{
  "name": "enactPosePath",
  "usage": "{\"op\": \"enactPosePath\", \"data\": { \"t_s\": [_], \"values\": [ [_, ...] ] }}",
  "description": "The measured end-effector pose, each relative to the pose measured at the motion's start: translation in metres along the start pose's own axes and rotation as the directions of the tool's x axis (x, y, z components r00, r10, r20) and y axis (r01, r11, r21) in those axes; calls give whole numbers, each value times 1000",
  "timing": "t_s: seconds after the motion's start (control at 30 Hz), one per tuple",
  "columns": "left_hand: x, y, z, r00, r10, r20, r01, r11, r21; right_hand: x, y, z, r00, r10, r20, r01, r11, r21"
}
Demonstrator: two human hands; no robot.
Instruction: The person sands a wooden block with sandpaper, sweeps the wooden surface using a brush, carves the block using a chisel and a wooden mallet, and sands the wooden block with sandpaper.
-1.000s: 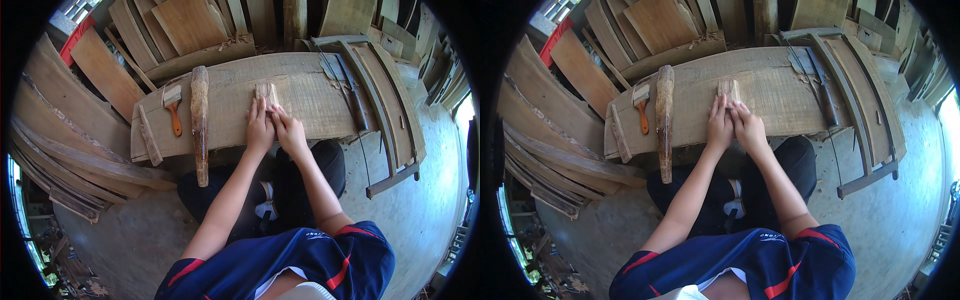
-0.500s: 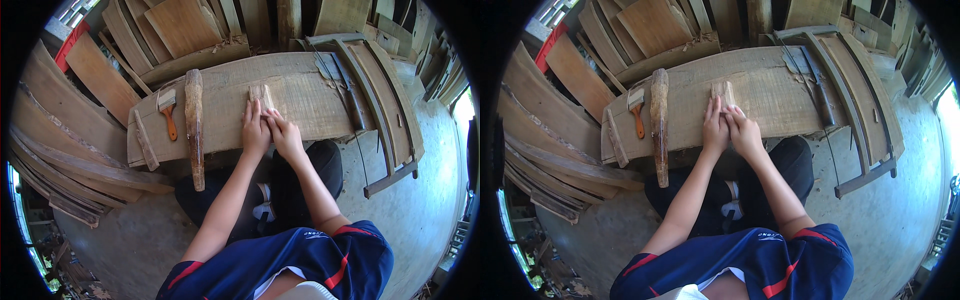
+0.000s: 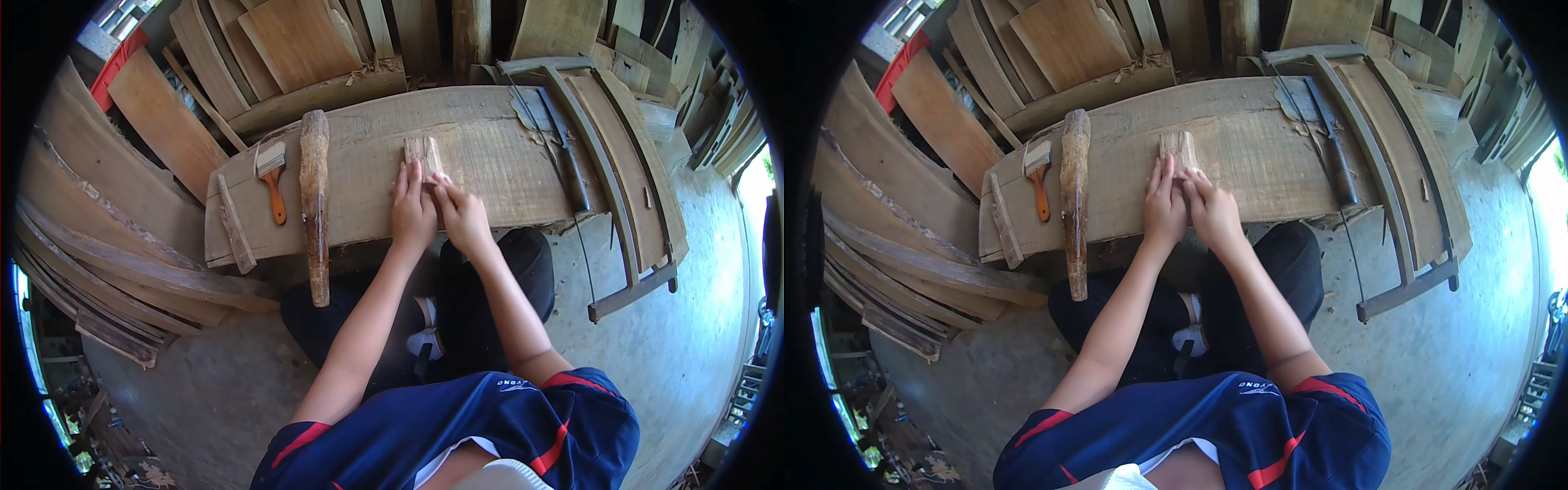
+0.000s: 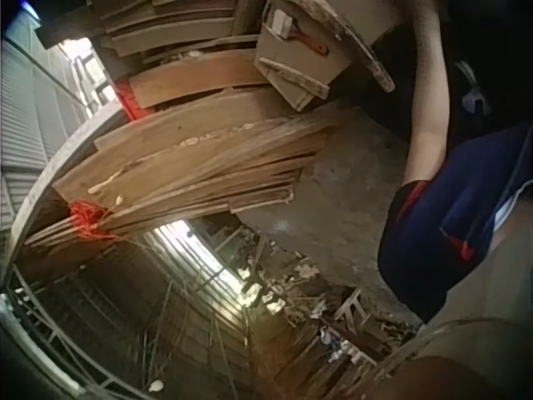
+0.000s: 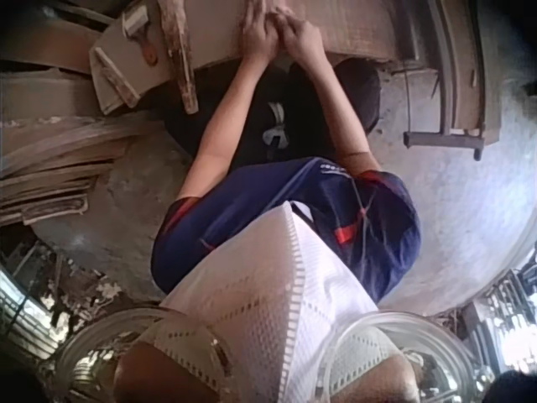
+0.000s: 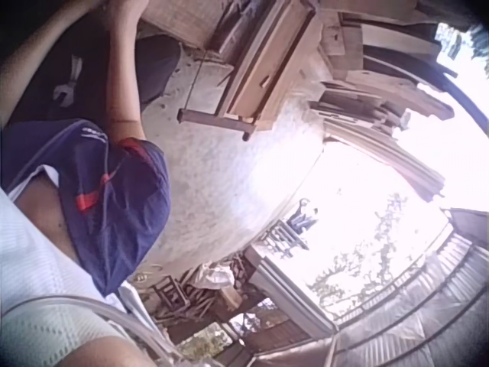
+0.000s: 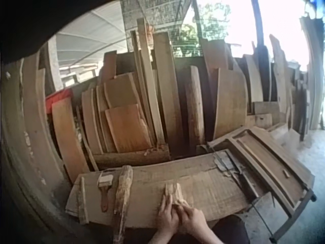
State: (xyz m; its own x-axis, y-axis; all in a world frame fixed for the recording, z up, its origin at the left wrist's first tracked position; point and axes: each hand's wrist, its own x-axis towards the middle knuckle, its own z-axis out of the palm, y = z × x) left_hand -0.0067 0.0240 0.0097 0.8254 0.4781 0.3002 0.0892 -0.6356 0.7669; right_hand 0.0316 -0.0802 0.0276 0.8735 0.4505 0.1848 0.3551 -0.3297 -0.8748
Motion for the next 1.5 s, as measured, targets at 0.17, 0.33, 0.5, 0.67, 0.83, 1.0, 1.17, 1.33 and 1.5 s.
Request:
{"op": "enactPosePath", "data": {
  "t_s": [0.17, 0.33, 0.5, 0.67, 0.83, 1.0, 1.17, 1.33, 1.5],
  "values": [
    [3, 10, 14, 997, 72, 32, -72, 997, -15, 80, 20, -2, 982, -93, -165, 74, 990, -119],
    [0, -4, -1, 999, 48, 5, -48, 998, 35, 31, -6, 12, 999, -14, -39, 10, 995, -101],
    [-1, -1, 0, 999, 34, 14, -34, 999, 11, 5, 6, -2, 1000, 17, -9, -17, 999, 49],
    [5, 6, 7, 995, 97, 8, -97, 994, 52, 71, 6, 0, 995, 8, -102, -10, 1000, -26],
    [1, -6, -2, 1000, 8, 28, -9, 999, 34, 20, -12, 5, 996, 86, -14, -86, 996, -22],
    [-1, -2, -1, 1000, 10, -2, -10, 1000, 25, 20, -2, 7, 996, 44, -71, -45, 999, -17],
    [3, 7, 10, 993, 107, -40, -98, 979, 180, 93, -4, 12, 986, 126, -105, -139, 982, -128],
    [0, -4, 3, 999, 13, -35, -10, 996, 87, 19, -7, 18, 998, -20, -53, 13, 992, -122],
    [0, -2, -1, 999, 43, -26, -40, 995, 90, 30, -6, 5, 994, 111, -7, -111, 993, -47]
  ]
}}
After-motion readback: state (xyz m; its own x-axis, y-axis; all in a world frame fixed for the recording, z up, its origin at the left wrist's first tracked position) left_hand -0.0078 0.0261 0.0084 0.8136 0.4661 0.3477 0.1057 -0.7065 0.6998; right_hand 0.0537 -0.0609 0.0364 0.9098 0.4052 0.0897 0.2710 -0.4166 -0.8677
